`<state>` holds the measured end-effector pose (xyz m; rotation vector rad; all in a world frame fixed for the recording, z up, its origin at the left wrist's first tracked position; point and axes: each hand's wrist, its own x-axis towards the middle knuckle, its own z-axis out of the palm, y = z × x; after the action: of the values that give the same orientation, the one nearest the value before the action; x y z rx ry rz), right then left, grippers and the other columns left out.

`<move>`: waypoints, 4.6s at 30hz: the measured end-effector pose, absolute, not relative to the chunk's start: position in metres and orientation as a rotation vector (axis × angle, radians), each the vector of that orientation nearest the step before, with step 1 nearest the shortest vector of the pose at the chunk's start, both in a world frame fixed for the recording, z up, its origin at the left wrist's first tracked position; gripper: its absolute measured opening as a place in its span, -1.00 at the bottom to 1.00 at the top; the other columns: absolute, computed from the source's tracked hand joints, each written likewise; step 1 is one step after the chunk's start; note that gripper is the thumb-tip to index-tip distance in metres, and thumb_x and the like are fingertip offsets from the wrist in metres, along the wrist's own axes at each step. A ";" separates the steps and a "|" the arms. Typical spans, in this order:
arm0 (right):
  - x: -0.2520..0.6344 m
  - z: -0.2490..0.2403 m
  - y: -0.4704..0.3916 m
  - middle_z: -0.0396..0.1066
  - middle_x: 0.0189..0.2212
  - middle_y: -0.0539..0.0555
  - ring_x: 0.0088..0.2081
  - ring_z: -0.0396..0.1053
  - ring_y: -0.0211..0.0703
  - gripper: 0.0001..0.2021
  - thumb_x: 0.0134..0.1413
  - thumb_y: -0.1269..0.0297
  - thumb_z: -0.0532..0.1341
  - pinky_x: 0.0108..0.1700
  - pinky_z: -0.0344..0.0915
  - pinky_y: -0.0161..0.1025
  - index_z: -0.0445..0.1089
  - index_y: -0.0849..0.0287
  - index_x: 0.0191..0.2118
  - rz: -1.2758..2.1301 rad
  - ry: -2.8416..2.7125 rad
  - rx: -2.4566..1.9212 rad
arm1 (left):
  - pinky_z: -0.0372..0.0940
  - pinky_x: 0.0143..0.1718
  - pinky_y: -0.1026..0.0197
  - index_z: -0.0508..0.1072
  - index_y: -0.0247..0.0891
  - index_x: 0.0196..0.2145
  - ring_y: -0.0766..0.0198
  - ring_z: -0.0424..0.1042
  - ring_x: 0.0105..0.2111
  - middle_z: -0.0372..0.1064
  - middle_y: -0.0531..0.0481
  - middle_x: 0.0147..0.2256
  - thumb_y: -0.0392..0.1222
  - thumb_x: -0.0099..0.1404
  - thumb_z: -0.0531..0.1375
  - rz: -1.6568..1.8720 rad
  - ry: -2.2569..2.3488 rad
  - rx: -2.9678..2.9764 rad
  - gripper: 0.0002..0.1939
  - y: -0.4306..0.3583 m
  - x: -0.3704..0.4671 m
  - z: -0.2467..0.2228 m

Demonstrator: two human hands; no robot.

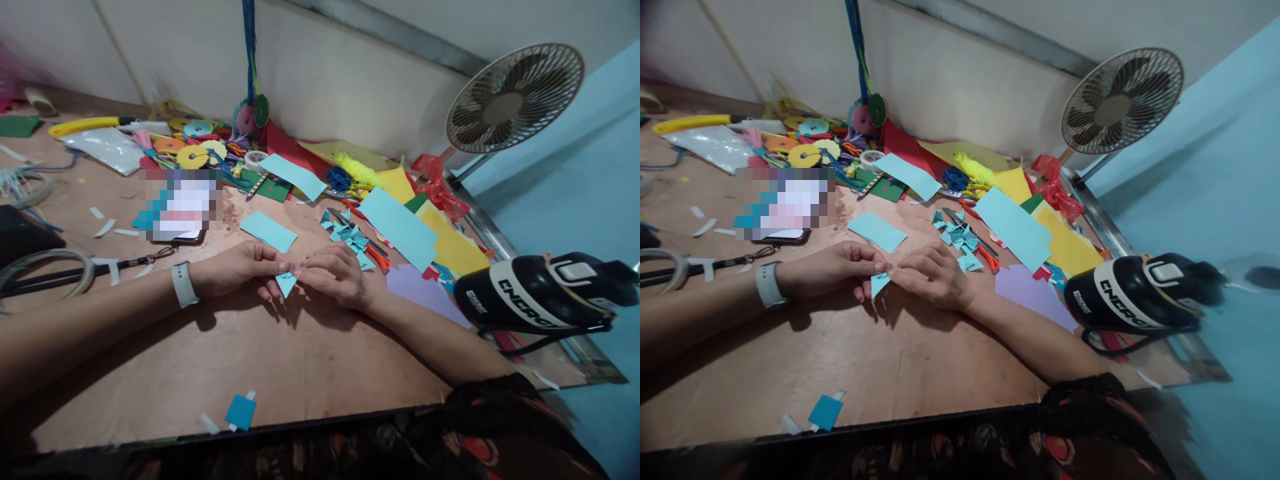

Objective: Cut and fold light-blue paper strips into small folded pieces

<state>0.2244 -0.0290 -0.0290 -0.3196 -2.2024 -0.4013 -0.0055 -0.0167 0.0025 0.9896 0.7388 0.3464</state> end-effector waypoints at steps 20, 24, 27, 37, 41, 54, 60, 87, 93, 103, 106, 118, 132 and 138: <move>0.223 -0.033 -0.035 0.16 0.27 0.06 0.27 0.14 0.05 -0.59 0.12 0.17 0.31 0.24 0.25 0.08 0.40 -0.10 0.11 0.013 -2.333 -0.341 | 0.25 -0.51 0.42 0.47 -0.34 -0.46 0.46 0.28 -0.57 0.37 0.05 -0.53 0.03 0.20 0.35 0.377 0.655 1.114 -0.65 -0.022 -0.006 -0.002; 0.219 -0.032 -0.035 0.13 0.30 -0.01 0.31 0.08 0.00 -0.70 0.19 0.11 0.25 0.27 0.22 0.08 0.45 -0.17 0.04 0.028 -2.317 -0.354 | 0.06 -0.55 0.41 0.39 -0.35 -0.56 0.47 0.07 -0.58 0.17 0.12 -0.58 0.00 0.28 0.28 0.383 0.632 1.274 -0.60 -0.024 -0.004 0.000; 0.218 -0.033 -0.036 0.14 0.30 -0.02 0.32 0.07 -0.01 -0.72 0.19 0.07 0.25 0.27 0.21 0.07 0.48 -0.17 0.01 0.057 -2.313 -0.350 | 0.06 -0.54 0.37 0.35 -0.34 -0.58 0.44 0.07 -0.57 0.14 0.12 -0.58 -0.01 0.30 0.26 0.365 0.608 1.299 -0.58 -0.026 -0.003 0.001; 0.208 -0.031 -0.046 0.35 0.18 0.05 0.32 0.11 -0.07 -0.83 0.24 0.15 0.23 0.35 0.06 0.12 0.58 0.00 -0.19 0.749 -2.121 -0.643 | 0.23 -0.51 0.35 0.50 -0.32 -0.43 0.35 0.35 -0.52 0.39 0.02 -0.52 0.06 0.33 0.19 0.629 0.745 1.608 -0.62 -0.036 -0.002 -0.008; 0.207 -0.031 -0.048 0.39 0.13 0.06 0.27 0.18 -0.10 -0.81 0.27 0.15 0.21 0.33 0.09 0.11 0.57 0.00 -0.18 0.956 -2.010 -0.705 | 0.33 -0.50 0.33 0.50 -0.32 -0.32 0.29 0.48 -0.50 0.50 -0.03 -0.48 0.11 0.33 0.19 0.584 0.800 1.422 -0.62 -0.040 0.000 -0.006; 0.197 -0.027 -0.057 0.43 0.03 0.10 0.05 0.40 -0.15 -0.82 0.23 0.17 0.24 0.16 0.32 -0.04 0.53 0.12 -0.31 1.136 -1.775 -0.762 | 0.45 -0.44 0.33 0.49 -0.33 -0.36 0.33 0.49 -0.49 0.49 0.00 -0.44 0.10 0.29 0.24 0.728 0.800 1.402 -0.62 -0.046 0.002 -0.010; 0.196 -0.031 -0.057 0.40 -0.02 0.10 -0.01 0.40 -0.13 -0.82 0.08 0.15 0.37 -0.07 0.46 -0.14 0.42 0.12 -0.32 1.249 -1.583 -0.807 | 0.47 -0.41 0.31 0.50 -0.33 -0.34 0.30 0.52 -0.46 0.51 -0.02 -0.44 0.11 0.30 0.24 0.705 0.801 1.426 -0.61 -0.045 0.000 -0.006; 0.194 -0.032 -0.055 0.44 -0.33 -0.04 -0.38 0.42 -0.30 -0.66 -0.04 0.11 0.42 -0.39 0.44 -0.32 0.32 0.10 -0.23 1.479 -1.387 -0.936 | 0.40 -0.41 0.34 0.54 -0.30 -0.22 0.32 0.48 -0.43 0.52 -0.05 -0.33 -0.06 0.27 0.28 0.660 0.770 1.640 -0.75 -0.045 -0.004 -0.004; 0.194 -0.033 -0.054 0.45 -0.28 -0.02 -0.36 0.41 -0.31 -0.66 -0.06 0.13 0.42 -0.37 0.41 -0.33 0.33 0.11 -0.24 1.436 -1.393 -0.924 | 0.43 -0.41 0.31 0.49 -0.32 -0.17 0.31 0.49 -0.43 0.49 -0.05 -0.31 -0.07 0.30 0.25 0.594 0.743 1.580 -0.74 -0.044 -0.005 -0.006; 0.195 -0.028 -0.055 0.45 -0.29 -0.01 -0.32 0.41 -0.29 -0.72 -0.01 0.11 0.39 -0.31 0.41 -0.29 0.34 0.12 -0.29 1.385 -1.391 -0.915 | 0.46 -0.37 0.27 0.45 -0.32 -0.14 0.29 0.48 -0.37 0.48 -0.07 -0.29 -0.02 0.30 0.26 0.555 0.740 1.437 -0.69 -0.042 -0.004 -0.009; 0.194 -0.026 -0.054 0.44 -0.30 -0.01 -0.35 0.39 -0.30 -0.73 -0.02 0.12 0.40 -0.32 0.40 -0.31 0.35 0.13 -0.33 1.363 -1.378 -0.910 | 0.45 -0.41 0.30 0.45 -0.32 -0.17 0.31 0.48 -0.41 0.48 -0.05 -0.31 -0.02 0.30 0.27 0.557 0.741 1.403 -0.70 -0.042 -0.004 -0.007; 0.195 -0.028 -0.053 0.39 -0.38 -0.05 -0.40 0.35 -0.34 -0.75 0.01 0.12 0.39 -0.37 0.35 -0.34 0.37 0.16 -0.36 1.427 -1.290 -0.956 | 0.49 -0.40 0.26 0.44 -0.34 -0.21 0.26 0.55 -0.40 0.49 -0.03 -0.33 -0.12 0.35 0.24 0.573 0.690 1.269 -0.80 -0.042 -0.002 -0.007; 0.201 -0.028 -0.052 0.36 -0.41 -0.05 -0.42 0.29 -0.35 -0.80 0.14 0.16 0.30 -0.38 0.23 -0.34 0.36 0.18 -0.32 1.422 -1.378 -1.015 | 0.50 -0.37 0.24 0.47 -0.35 -0.25 0.25 0.54 -0.42 0.51 -0.06 -0.38 -0.07 0.32 0.28 0.526 0.747 1.018 -0.76 -0.040 -0.002 -0.010; 0.200 -0.026 -0.054 0.34 -0.44 -0.07 -0.44 0.27 -0.37 -0.83 0.15 0.19 0.29 -0.40 0.21 -0.35 0.36 0.17 -0.33 1.402 -1.385 -1.016 | 0.49 -0.39 0.29 0.46 -0.36 -0.27 0.25 0.56 -0.43 0.53 -0.08 -0.38 -0.07 0.31 0.29 0.520 0.752 1.065 -0.75 -0.038 -0.001 -0.005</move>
<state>0.2003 -0.0539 -0.0264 -1.0164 -1.3855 1.4022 -0.0007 -0.0380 -0.0050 1.0648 0.7525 0.5199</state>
